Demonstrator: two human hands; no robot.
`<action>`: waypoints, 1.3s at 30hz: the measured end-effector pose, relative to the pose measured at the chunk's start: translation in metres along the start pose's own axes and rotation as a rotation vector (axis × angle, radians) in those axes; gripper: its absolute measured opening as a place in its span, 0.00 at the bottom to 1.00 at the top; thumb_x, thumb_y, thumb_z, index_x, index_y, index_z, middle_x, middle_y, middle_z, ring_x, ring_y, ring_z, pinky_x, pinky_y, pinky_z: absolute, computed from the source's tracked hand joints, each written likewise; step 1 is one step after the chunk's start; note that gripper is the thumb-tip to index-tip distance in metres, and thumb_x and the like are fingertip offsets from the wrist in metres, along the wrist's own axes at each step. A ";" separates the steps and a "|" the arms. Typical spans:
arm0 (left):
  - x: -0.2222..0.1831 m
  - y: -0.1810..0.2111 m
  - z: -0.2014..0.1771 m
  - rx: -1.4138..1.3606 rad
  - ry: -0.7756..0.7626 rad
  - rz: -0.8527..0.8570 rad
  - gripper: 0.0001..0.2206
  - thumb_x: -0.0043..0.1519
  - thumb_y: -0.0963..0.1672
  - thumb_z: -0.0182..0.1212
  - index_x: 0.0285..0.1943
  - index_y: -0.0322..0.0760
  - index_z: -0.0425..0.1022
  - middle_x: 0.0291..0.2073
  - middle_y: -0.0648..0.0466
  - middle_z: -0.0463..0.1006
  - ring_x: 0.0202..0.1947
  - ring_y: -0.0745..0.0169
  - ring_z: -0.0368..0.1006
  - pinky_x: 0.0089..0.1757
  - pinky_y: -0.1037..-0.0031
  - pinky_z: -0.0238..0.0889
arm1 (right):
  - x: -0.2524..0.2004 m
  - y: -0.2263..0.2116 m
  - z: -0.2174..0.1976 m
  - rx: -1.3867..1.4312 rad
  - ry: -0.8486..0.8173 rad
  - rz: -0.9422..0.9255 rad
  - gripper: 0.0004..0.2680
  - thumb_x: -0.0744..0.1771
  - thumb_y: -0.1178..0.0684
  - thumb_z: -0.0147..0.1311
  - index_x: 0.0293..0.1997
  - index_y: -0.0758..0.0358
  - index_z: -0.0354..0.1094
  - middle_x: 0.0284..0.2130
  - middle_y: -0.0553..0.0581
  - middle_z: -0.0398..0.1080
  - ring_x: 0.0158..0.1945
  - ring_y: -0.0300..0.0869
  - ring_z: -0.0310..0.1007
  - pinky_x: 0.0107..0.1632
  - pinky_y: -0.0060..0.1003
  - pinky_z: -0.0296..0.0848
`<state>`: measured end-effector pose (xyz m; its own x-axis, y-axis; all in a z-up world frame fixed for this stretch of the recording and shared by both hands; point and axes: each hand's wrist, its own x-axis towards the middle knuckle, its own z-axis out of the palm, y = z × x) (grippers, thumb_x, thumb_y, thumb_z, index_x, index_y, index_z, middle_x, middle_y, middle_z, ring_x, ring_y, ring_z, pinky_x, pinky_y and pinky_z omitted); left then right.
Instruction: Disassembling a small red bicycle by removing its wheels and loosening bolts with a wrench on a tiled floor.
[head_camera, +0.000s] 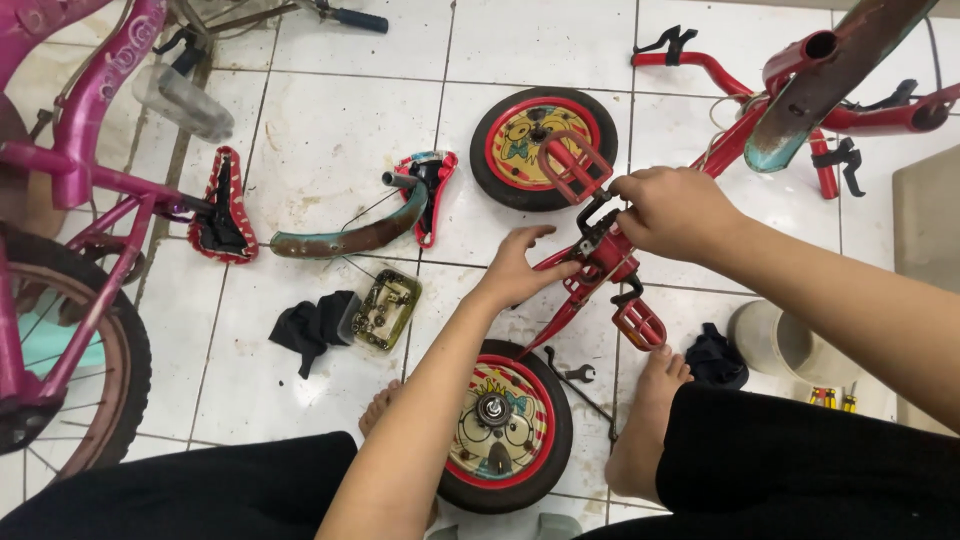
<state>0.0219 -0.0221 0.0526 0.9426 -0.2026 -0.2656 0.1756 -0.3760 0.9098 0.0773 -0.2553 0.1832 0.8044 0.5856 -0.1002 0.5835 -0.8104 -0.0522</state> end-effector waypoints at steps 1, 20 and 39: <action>-0.009 0.000 0.001 -0.003 0.008 -0.007 0.42 0.49 0.60 0.74 0.69 0.38 0.69 0.64 0.40 0.68 0.67 0.40 0.63 0.63 0.51 0.60 | -0.005 -0.002 -0.002 0.001 -0.003 -0.011 0.10 0.65 0.49 0.53 0.44 0.61 0.74 0.35 0.57 0.79 0.46 0.53 0.80 0.54 0.51 0.75; -0.121 -0.130 -0.047 0.532 -0.136 -0.443 0.26 0.49 0.56 0.67 0.50 0.35 0.80 0.50 0.39 0.80 0.57 0.42 0.75 0.56 0.58 0.68 | -0.064 -0.090 -0.030 -0.217 0.056 -0.342 0.09 0.69 0.45 0.47 0.51 0.48 0.71 0.28 0.50 0.80 0.29 0.45 0.81 0.36 0.40 0.78; -0.189 -0.118 -0.027 0.089 0.201 -0.658 0.40 0.51 0.61 0.71 0.60 0.24 0.74 0.54 0.36 0.78 0.59 0.41 0.73 0.53 0.59 0.70 | -0.033 -0.139 0.064 -0.251 -0.103 -0.459 0.09 0.67 0.54 0.49 0.50 0.54 0.72 0.47 0.53 0.76 0.57 0.45 0.74 0.61 0.44 0.68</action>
<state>-0.1696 0.0847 0.0036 0.6840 0.2609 -0.6813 0.7127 -0.4381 0.5478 -0.0379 -0.1629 0.1300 0.4523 0.8642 -0.2204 0.8918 -0.4349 0.1249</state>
